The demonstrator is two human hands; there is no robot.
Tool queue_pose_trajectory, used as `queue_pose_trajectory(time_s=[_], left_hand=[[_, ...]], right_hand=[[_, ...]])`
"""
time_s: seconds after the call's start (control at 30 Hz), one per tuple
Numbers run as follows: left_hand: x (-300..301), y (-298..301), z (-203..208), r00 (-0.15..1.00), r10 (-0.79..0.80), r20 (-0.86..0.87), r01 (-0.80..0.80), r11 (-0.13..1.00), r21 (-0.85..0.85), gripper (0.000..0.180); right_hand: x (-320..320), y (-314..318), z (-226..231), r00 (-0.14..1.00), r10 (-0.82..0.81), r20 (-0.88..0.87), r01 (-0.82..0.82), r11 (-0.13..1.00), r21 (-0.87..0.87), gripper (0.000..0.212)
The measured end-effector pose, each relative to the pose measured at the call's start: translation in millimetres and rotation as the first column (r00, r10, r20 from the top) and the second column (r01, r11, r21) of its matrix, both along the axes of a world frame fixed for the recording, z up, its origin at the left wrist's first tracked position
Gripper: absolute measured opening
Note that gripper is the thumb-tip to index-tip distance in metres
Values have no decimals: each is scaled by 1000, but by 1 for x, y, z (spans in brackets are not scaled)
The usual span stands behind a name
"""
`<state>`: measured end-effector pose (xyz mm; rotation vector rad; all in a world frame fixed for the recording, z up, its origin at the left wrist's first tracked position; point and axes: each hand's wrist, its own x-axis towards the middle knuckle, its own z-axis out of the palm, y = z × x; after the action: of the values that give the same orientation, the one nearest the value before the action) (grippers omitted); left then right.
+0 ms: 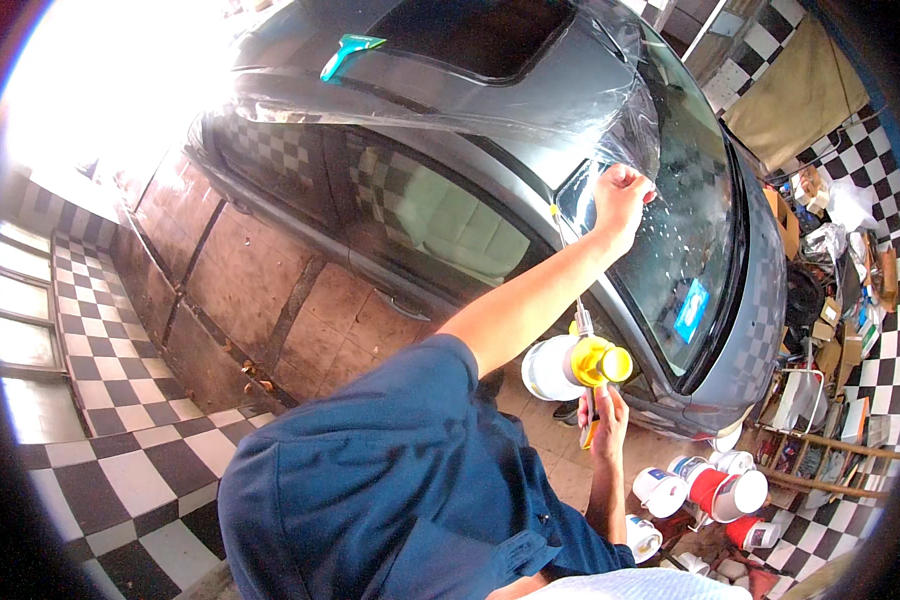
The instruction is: The person applies a transparent protective film to a car's rear windshield. They spray liquid onto the glass, position the film, and use a squeegee to smooth it out and remove bubbles.
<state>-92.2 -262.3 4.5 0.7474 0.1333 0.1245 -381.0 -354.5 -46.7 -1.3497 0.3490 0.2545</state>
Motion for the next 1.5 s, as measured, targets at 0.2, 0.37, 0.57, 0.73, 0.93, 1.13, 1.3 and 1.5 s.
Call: queue_pose_trajectory(time_s=[0.2, 0.37, 0.57, 0.73, 0.93, 1.13, 1.3, 1.5], left_hand=[[3, 4, 6, 998, -5, 57, 5, 1000, -1, 14], [4, 7, 20, 996, 5, 93, -14, 995, 96, 10], [10, 9, 20, 991, -23, 128, 2, 986, 167, 8], [10, 9, 15, 989, -19, 150, -5, 988, 157, 8], [8, 9, 22, 988, -34, 149, 15, 992, 123, 8], [10, 13, 22, 987, -41, 154, 14, 986, 169, 8], [12, 11, 21, 981, -44, 191, 12, 986, 165, 8], [8, 14, 19, 977, -64, 203, 37, 990, 138, 9]], right_hand=[[10, 2, 1, 999, 42, 28, -41, 998, -48, 33], [17, 5, 9, 998, 56, 41, -54, 998, -42, 29], [23, 8, 9, 994, 87, 61, -82, 994, -74, 35], [34, 14, 12, 993, 95, 66, -89, 993, -83, 35], [45, 17, 20, 994, 96, 43, -93, 993, -66, 31], [59, 18, 21, 994, 94, 58, -91, 995, -42, 31], [73, 20, 23, 992, 115, 46, -112, 992, -53, 31], [88, 25, 23, 990, 136, 30, -135, 990, -35, 31]])
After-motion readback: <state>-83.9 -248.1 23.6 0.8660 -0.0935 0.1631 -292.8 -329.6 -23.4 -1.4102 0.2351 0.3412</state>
